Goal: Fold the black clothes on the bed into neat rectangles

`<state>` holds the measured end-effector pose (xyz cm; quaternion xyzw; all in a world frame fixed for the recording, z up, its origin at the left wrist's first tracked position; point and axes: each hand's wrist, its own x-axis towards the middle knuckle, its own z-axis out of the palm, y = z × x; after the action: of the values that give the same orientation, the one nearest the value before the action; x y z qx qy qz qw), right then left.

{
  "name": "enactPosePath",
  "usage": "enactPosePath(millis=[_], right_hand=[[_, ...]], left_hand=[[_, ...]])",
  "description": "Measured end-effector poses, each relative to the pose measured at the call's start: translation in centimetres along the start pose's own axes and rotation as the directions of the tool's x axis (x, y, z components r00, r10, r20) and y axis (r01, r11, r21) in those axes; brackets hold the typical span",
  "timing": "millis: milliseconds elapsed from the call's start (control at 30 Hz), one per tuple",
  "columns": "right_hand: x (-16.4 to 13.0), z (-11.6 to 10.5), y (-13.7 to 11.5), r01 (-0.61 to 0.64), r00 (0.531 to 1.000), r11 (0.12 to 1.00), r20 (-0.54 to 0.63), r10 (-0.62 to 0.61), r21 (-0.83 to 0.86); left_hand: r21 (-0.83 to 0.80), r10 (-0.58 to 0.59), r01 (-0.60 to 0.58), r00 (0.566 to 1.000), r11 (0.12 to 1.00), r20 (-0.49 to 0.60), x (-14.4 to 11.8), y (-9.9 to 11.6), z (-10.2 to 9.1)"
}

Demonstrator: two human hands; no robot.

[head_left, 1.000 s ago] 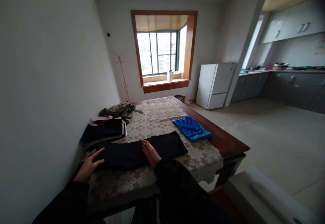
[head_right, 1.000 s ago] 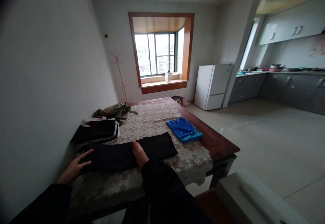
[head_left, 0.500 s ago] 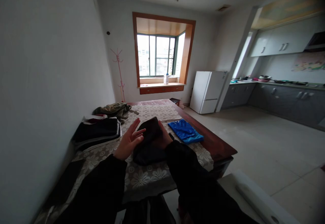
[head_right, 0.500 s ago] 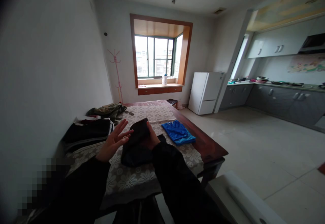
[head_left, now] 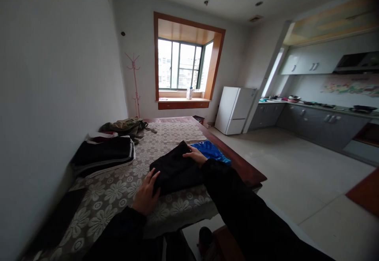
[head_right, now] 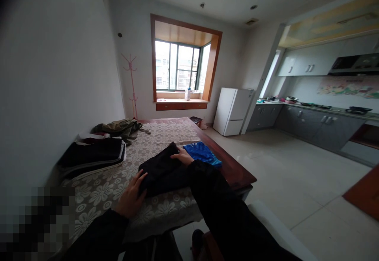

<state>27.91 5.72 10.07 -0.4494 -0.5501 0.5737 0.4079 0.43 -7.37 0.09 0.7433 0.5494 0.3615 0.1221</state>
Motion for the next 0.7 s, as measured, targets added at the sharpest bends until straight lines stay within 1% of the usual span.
enactPosePath(millis=[67,133,233,300,400,467,533,600,633,700], right_hand=[[-0.2,0.1,-0.6,0.015,1.000,1.000,-0.014,-0.016,-0.004],[-0.3,0.6,-1.3,0.032,0.999,0.999,-0.022,-0.031,0.007],[-0.1,2.7,-3.1,0.095,0.995,0.995,0.013,-0.095,0.006],[0.5,5.0,-4.8,0.153,0.987,0.988,0.060,-0.151,-0.032],[1.8,9.4,-7.2,0.234,0.965,0.966,0.148,-0.216,-0.113],[2.7,12.6,-8.4,0.253,0.958,0.949,0.186,-0.219,-0.186],[3.3,15.7,-9.1,0.252,0.960,0.924,0.195,-0.201,-0.288],[3.5,18.6,-9.2,0.243,0.965,0.884,0.188,-0.181,-0.399],[3.4,20.0,-9.0,0.239,0.968,0.861,0.185,-0.172,-0.449],[3.0,22.2,-8.6,0.230,0.970,0.820,0.189,-0.151,-0.524]], left_hand=[[0.050,-0.027,0.028,0.999,0.998,-0.021,-0.1,-0.1,0.4],[0.086,-0.041,0.044,0.998,0.995,-0.038,-0.1,-0.1,0.5],[0.125,-0.072,0.080,0.995,0.989,-0.065,-0.1,0.2,0.4],[0.153,-0.136,0.148,0.987,0.977,-0.090,-0.1,0.4,0.3],[0.205,-0.261,0.277,0.960,0.939,-0.101,-0.5,0.2,0.5],[0.250,-0.330,0.347,0.938,0.904,-0.105,-1.0,-0.2,0.7],[0.280,-0.380,0.398,0.918,0.874,-0.118,-1.6,-0.8,0.9],[0.280,-0.404,0.422,0.907,0.862,-0.123,-2.1,-1.4,1.1],[0.270,-0.402,0.416,0.909,0.868,-0.109,-2.3,-1.7,1.1],[0.235,-0.355,0.353,0.934,0.906,-0.033,-2.6,-2.1,0.9]])
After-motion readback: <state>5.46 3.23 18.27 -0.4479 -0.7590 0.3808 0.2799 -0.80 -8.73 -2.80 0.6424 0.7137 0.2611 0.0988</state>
